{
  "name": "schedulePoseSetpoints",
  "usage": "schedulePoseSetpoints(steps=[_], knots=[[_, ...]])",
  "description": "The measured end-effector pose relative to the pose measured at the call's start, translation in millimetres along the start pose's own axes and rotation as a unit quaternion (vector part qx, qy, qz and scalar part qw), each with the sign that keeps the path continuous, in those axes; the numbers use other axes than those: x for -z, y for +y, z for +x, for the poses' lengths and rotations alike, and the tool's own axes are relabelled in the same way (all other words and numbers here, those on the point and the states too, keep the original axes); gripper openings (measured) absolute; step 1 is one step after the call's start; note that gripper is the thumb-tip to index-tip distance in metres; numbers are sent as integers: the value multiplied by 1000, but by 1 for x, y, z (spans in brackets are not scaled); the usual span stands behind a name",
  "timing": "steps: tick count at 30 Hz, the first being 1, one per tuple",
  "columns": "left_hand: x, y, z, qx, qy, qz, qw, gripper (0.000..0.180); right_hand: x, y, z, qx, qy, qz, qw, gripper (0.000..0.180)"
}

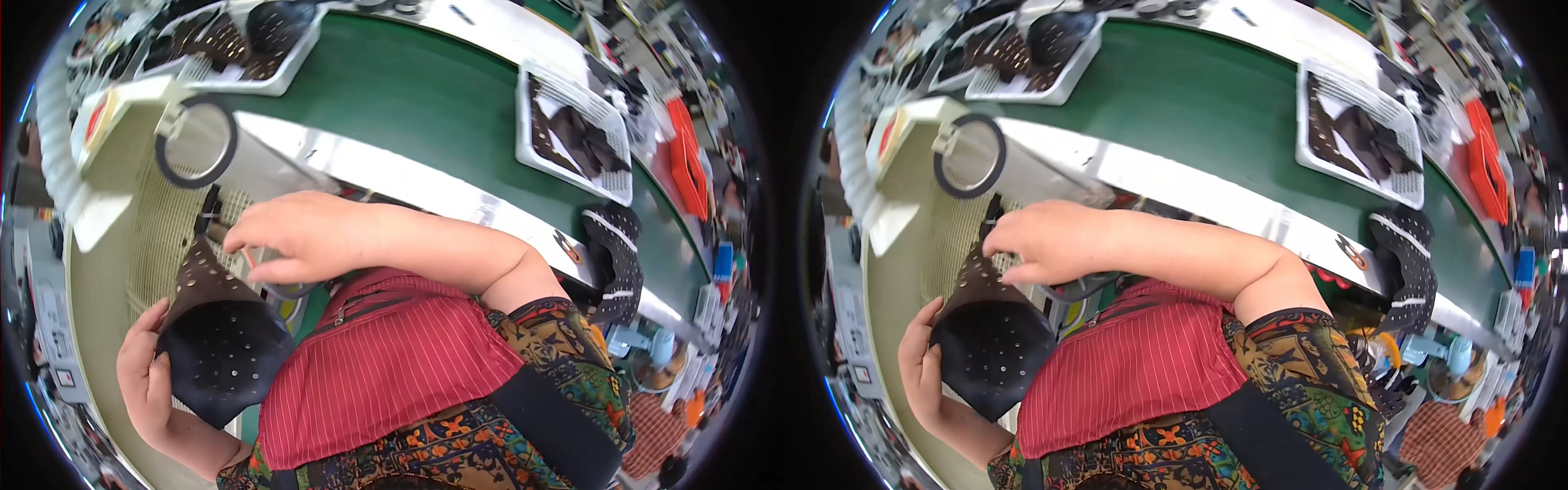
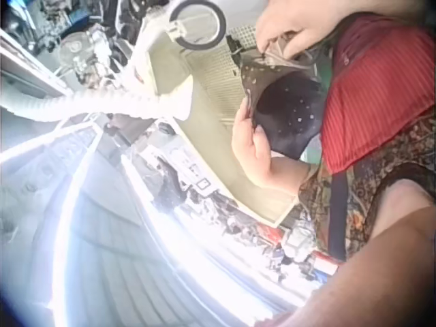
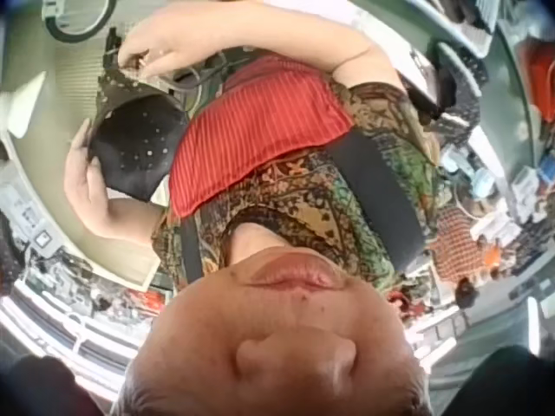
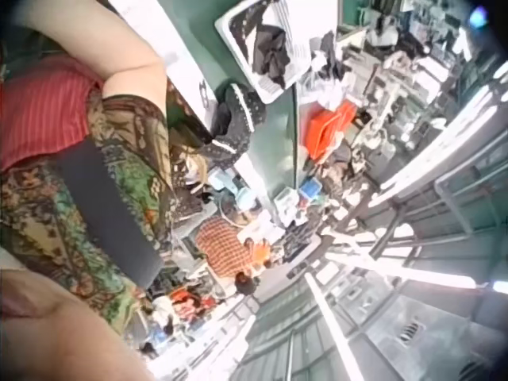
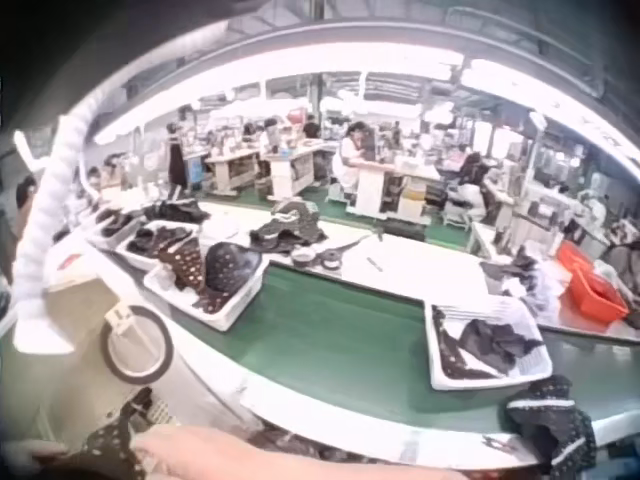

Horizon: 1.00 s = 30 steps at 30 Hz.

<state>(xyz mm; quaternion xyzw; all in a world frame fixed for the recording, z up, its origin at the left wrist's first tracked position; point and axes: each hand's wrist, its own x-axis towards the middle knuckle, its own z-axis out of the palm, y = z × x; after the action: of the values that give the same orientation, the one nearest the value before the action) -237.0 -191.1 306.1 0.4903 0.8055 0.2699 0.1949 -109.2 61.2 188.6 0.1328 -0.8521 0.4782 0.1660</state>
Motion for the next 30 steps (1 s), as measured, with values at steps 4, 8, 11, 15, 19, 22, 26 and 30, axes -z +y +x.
schedulePoseSetpoints(steps=[4,8,11,15,19,22,26,30], knots=[[-46,60,62,-168,-51,29,984,21,34,-23,-53,87,128,-89,984,46],[-89,113,107,-275,-100,35,955,14,60,-47,-101,26,153,-145,977,44],[-122,148,132,-339,-123,72,930,12,69,-54,-133,-60,245,-231,940,24],[-160,182,153,-422,-19,41,906,28,105,-54,-184,-154,391,-307,854,21],[-167,183,159,-414,25,0,910,43,169,-53,-249,-308,540,-192,759,35],[-168,164,154,-349,6,-32,937,41,227,-54,-308,-350,618,-223,668,37],[-171,102,141,-248,-6,-27,968,39,285,-40,-377,-325,741,-240,536,33],[-174,31,122,-128,-11,14,992,39,330,-8,-482,-255,876,-86,401,28]])
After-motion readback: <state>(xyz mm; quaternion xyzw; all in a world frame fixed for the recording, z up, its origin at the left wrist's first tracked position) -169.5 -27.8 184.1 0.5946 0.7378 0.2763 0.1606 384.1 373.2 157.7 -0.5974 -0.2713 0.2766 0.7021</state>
